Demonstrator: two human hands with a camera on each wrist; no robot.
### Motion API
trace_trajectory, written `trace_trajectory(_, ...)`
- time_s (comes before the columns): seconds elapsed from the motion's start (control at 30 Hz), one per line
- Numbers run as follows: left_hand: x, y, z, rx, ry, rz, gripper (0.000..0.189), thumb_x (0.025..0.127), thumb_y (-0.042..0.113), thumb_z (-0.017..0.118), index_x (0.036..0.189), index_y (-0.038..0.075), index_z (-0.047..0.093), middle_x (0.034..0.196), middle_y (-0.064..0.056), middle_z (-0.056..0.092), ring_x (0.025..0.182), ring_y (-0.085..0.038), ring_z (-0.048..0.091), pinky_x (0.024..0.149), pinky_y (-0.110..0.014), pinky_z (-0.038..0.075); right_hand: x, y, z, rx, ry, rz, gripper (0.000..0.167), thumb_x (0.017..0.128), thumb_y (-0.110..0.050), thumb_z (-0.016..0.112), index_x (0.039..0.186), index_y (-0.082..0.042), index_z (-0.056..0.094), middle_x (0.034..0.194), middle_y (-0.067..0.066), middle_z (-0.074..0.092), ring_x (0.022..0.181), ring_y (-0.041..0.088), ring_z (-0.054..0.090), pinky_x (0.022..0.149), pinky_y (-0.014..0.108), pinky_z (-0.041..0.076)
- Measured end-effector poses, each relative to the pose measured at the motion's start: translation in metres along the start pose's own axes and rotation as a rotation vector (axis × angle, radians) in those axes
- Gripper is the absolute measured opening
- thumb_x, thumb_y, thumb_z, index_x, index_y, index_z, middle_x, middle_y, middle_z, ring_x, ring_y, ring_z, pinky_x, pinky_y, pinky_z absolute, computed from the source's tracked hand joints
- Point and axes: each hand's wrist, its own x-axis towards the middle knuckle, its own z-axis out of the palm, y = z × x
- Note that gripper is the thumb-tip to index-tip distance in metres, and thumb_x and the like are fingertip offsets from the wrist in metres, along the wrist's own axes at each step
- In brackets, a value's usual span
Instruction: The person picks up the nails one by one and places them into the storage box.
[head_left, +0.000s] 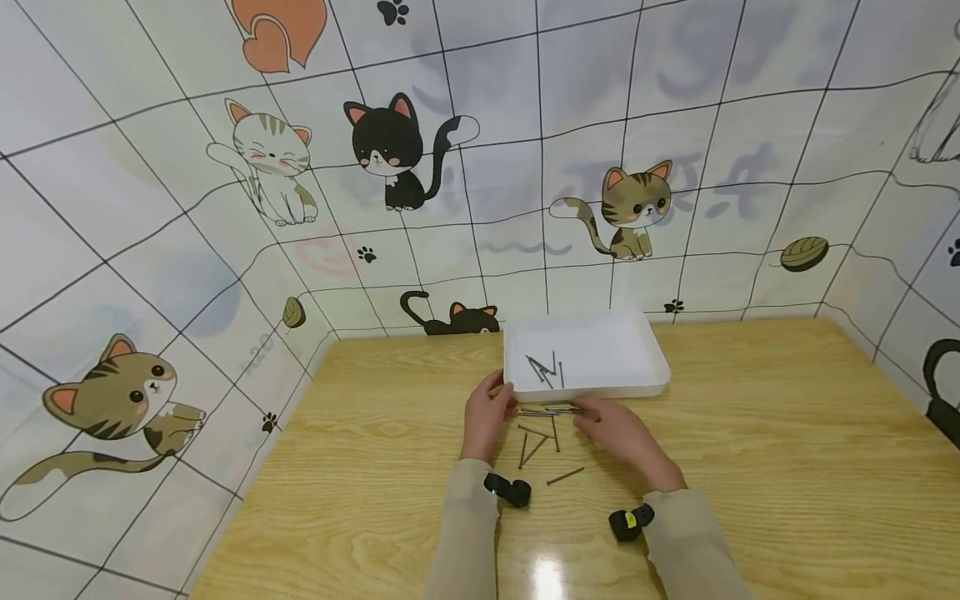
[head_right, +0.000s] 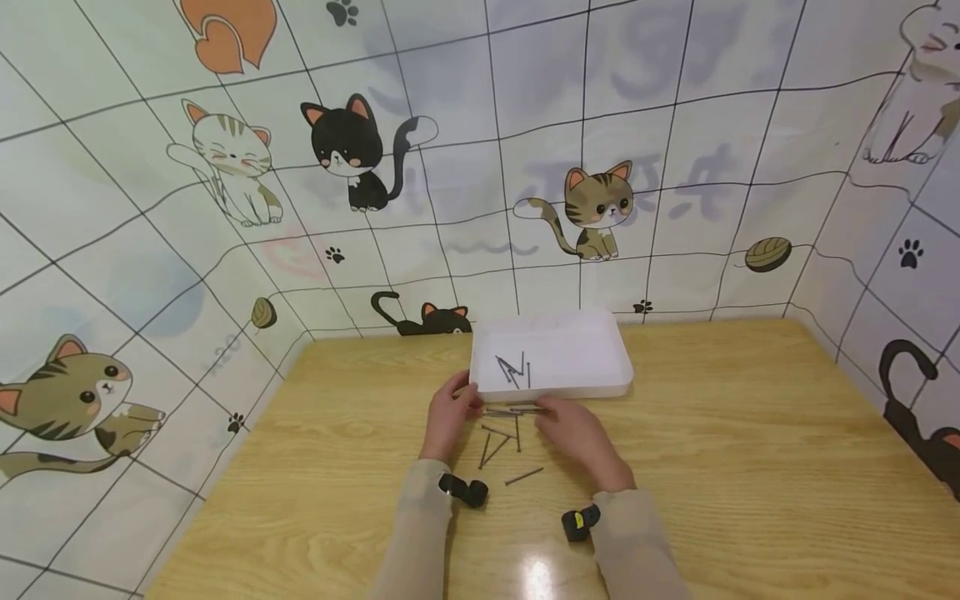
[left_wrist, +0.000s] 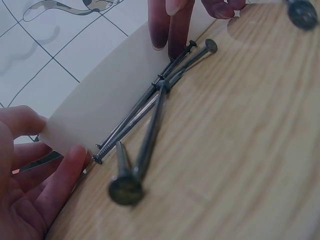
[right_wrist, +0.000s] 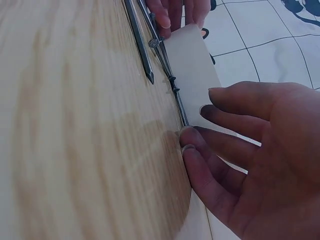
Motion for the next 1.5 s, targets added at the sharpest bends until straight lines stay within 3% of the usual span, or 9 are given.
trace_trajectory(0.1, -0.001, 0.000, 0.000, 0.007, 0.002, 0.002, 0.044, 0.088, 0.030, 0.056, 0.128, 0.015, 0.050, 0.119, -0.006, 0.055, 0.075, -0.018, 0.062, 0.062, -0.028, 0.053, 0.000, -0.001, 0.000, -0.040, 0.007, -0.021, 0.041, 0.091, -0.022, 0.051, 0.127, -0.003, 0.050, 0.124, 0.016, 0.050, 0.104, 0.031, 0.052, 0.086, 0.048, 0.041)
trace_trajectory(0.33, -0.003, 0.001, 0.000, 0.018, 0.002, 0.010, 0.043, 0.088, 0.028, 0.056, 0.128, 0.013, 0.050, 0.119, -0.008, 0.055, 0.075, -0.019, 0.062, 0.062, -0.028, 0.053, -0.001, -0.004, -0.001, -0.022, -0.017, 0.014, 0.036, 0.091, -0.021, 0.051, 0.123, -0.006, 0.054, 0.086, 0.004, 0.064, 0.064, 0.012, 0.057, 0.069, 0.038, 0.046)
trace_trajectory(0.43, -0.002, 0.002, 0.000, 0.009, 0.003, 0.006, 0.043, 0.089, 0.027, 0.055, 0.128, 0.013, 0.050, 0.119, -0.007, 0.054, 0.076, -0.018, 0.062, 0.063, -0.028, 0.053, 0.000, -0.003, -0.001, -0.032, -0.057, -0.002, 0.038, 0.091, -0.023, 0.050, 0.127, -0.008, 0.051, 0.084, 0.003, 0.063, 0.061, 0.010, 0.055, 0.071, 0.038, 0.045)
trace_trajectory(0.6, -0.001, 0.003, -0.001, 0.000, -0.001, -0.005, 0.043, 0.089, 0.025, 0.055, 0.129, 0.013, 0.048, 0.120, -0.007, 0.054, 0.077, -0.018, 0.061, 0.063, -0.028, 0.053, 0.000, -0.003, 0.001, -0.055, -0.098, -0.056, 0.041, 0.092, -0.023, 0.050, 0.129, -0.006, 0.048, 0.124, 0.016, 0.050, 0.065, 0.008, 0.055, 0.083, 0.045, 0.042)
trace_trajectory(0.67, -0.002, 0.003, -0.001, 0.003, 0.000, -0.010, 0.043, 0.089, 0.025, 0.055, 0.129, 0.013, 0.049, 0.120, -0.008, 0.054, 0.078, -0.019, 0.061, 0.063, -0.029, 0.053, -0.001, -0.004, 0.001, -0.070, -0.092, -0.065, 0.040, 0.092, -0.022, 0.050, 0.128, -0.006, 0.049, 0.133, 0.018, 0.041, 0.077, 0.014, 0.059, 0.088, 0.047, 0.040)
trace_trajectory(0.87, -0.001, 0.003, -0.002, 0.004, -0.003, -0.002, 0.041, 0.089, 0.024, 0.055, 0.128, 0.012, 0.050, 0.120, -0.009, 0.054, 0.079, -0.023, 0.062, 0.064, -0.031, 0.054, 0.001, -0.009, 0.004, -0.189, -0.073, -0.091, 0.038, 0.090, -0.020, 0.052, 0.125, -0.006, 0.053, 0.133, 0.016, 0.042, 0.116, 0.035, 0.044, 0.093, 0.050, 0.036)
trace_trajectory(1.03, -0.001, 0.003, -0.001, -0.002, -0.006, 0.007, 0.043, 0.089, 0.025, 0.055, 0.129, 0.012, 0.049, 0.120, -0.009, 0.054, 0.078, -0.021, 0.062, 0.063, -0.029, 0.053, 0.001, -0.011, 0.007, -0.275, -0.073, -0.117, 0.039, 0.088, -0.019, 0.055, 0.124, -0.003, 0.053, 0.132, 0.016, 0.043, 0.114, 0.035, 0.045, 0.092, 0.049, 0.037)
trace_trajectory(1.3, 0.000, 0.002, -0.001, -0.015, -0.012, 0.009, 0.042, 0.089, 0.022, 0.055, 0.129, 0.011, 0.049, 0.120, -0.009, 0.054, 0.077, -0.018, 0.061, 0.062, -0.028, 0.053, 0.002, -0.017, 0.008, -0.278, -0.063, -0.127, 0.037, 0.087, -0.016, 0.055, 0.121, -0.001, 0.054, 0.129, 0.021, 0.044, 0.113, 0.037, 0.045, 0.091, 0.051, 0.038)
trace_trajectory(1.5, -0.010, 0.023, -0.003, -0.024, -0.037, -0.018, 0.043, 0.089, 0.019, 0.055, 0.130, 0.007, 0.046, 0.122, -0.014, 0.052, 0.083, -0.028, 0.061, 0.068, -0.037, 0.053, 0.001, -0.015, 0.008, -0.270, 0.017, -0.108, 0.034, 0.085, -0.011, 0.057, 0.118, -0.003, 0.057, 0.121, 0.015, 0.049, 0.106, 0.031, 0.050, 0.085, 0.046, 0.044)
